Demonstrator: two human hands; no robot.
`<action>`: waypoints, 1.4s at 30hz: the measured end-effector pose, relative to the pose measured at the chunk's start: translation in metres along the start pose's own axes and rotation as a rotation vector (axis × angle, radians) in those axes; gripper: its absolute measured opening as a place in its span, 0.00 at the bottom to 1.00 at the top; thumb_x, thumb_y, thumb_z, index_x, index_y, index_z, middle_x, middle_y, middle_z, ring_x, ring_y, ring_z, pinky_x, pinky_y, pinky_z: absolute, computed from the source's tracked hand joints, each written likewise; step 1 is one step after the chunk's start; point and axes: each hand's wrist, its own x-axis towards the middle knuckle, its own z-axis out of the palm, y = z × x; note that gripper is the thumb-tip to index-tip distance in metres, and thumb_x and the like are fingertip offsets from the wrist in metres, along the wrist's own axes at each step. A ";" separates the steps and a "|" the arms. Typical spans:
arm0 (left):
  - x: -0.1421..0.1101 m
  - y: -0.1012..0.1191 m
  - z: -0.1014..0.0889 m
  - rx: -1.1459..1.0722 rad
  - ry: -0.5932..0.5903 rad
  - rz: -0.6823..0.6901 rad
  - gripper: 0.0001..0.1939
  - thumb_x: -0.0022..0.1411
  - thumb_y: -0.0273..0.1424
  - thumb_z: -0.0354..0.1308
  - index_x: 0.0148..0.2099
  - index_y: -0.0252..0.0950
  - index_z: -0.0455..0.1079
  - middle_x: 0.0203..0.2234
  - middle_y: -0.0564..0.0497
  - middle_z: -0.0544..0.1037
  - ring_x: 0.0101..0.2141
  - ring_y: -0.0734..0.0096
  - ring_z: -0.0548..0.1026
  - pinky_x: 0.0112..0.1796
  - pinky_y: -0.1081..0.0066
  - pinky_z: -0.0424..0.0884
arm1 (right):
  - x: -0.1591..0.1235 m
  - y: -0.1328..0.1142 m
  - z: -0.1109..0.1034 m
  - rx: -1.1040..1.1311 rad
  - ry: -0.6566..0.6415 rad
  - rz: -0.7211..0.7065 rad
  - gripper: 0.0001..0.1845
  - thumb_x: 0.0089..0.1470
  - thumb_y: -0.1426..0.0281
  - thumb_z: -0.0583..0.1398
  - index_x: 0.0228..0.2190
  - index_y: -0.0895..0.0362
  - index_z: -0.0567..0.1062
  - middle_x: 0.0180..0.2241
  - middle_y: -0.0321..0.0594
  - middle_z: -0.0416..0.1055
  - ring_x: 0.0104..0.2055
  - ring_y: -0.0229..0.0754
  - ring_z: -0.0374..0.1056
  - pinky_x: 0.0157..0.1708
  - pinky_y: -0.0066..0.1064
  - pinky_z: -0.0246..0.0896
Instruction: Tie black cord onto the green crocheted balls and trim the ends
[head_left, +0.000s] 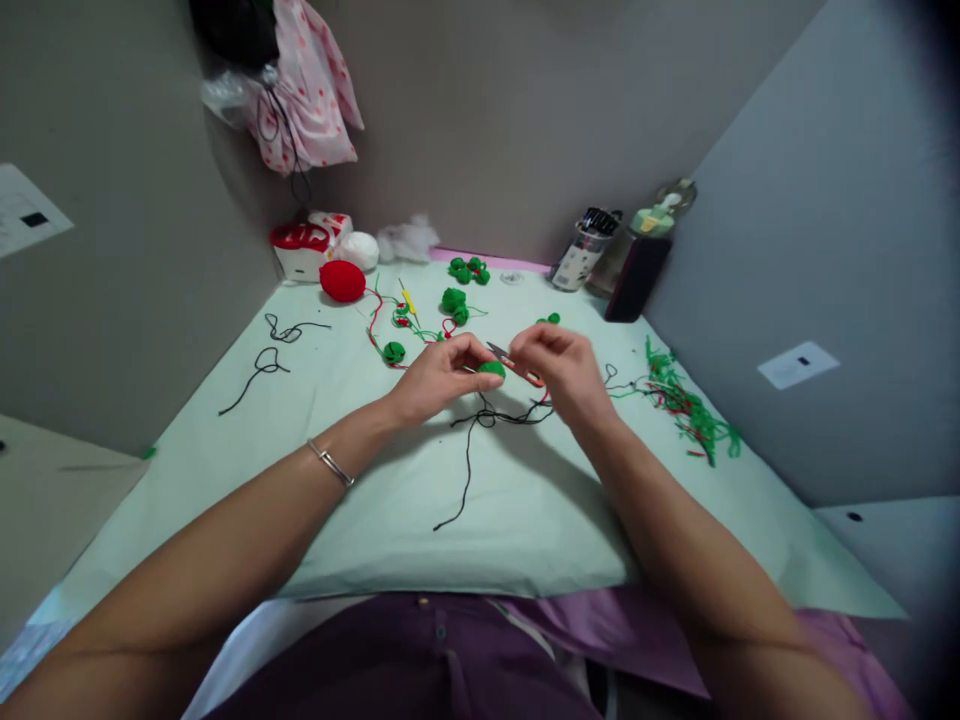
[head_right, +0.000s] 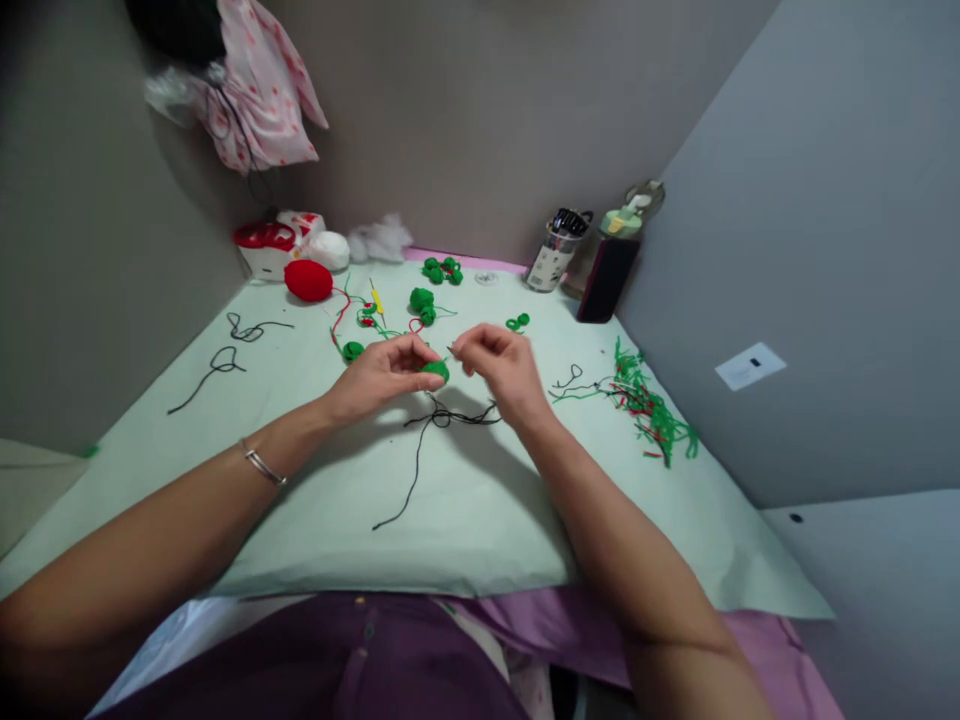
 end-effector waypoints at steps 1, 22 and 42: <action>0.000 0.000 0.001 0.005 -0.023 -0.027 0.13 0.49 0.30 0.69 0.35 0.34 0.69 0.29 0.53 0.74 0.31 0.73 0.72 0.35 0.68 0.66 | 0.005 -0.002 -0.006 0.044 0.071 -0.043 0.07 0.46 0.69 0.66 0.24 0.58 0.75 0.22 0.33 0.68 0.22 0.30 0.60 0.24 0.24 0.56; 0.000 0.005 -0.005 -0.032 0.064 0.009 0.15 0.50 0.34 0.71 0.36 0.35 0.71 0.31 0.51 0.77 0.35 0.69 0.75 0.39 0.66 0.69 | -0.018 0.009 0.008 0.074 -0.234 0.164 0.16 0.49 0.58 0.69 0.28 0.59 0.76 0.23 0.35 0.71 0.26 0.34 0.65 0.30 0.28 0.64; -0.002 -0.001 0.003 -0.013 0.006 -0.056 0.14 0.47 0.29 0.71 0.34 0.34 0.69 0.29 0.53 0.74 0.31 0.73 0.72 0.36 0.68 0.68 | 0.000 0.004 -0.014 0.074 0.199 -0.191 0.12 0.52 0.62 0.67 0.26 0.56 0.73 0.24 0.32 0.66 0.24 0.31 0.61 0.27 0.25 0.60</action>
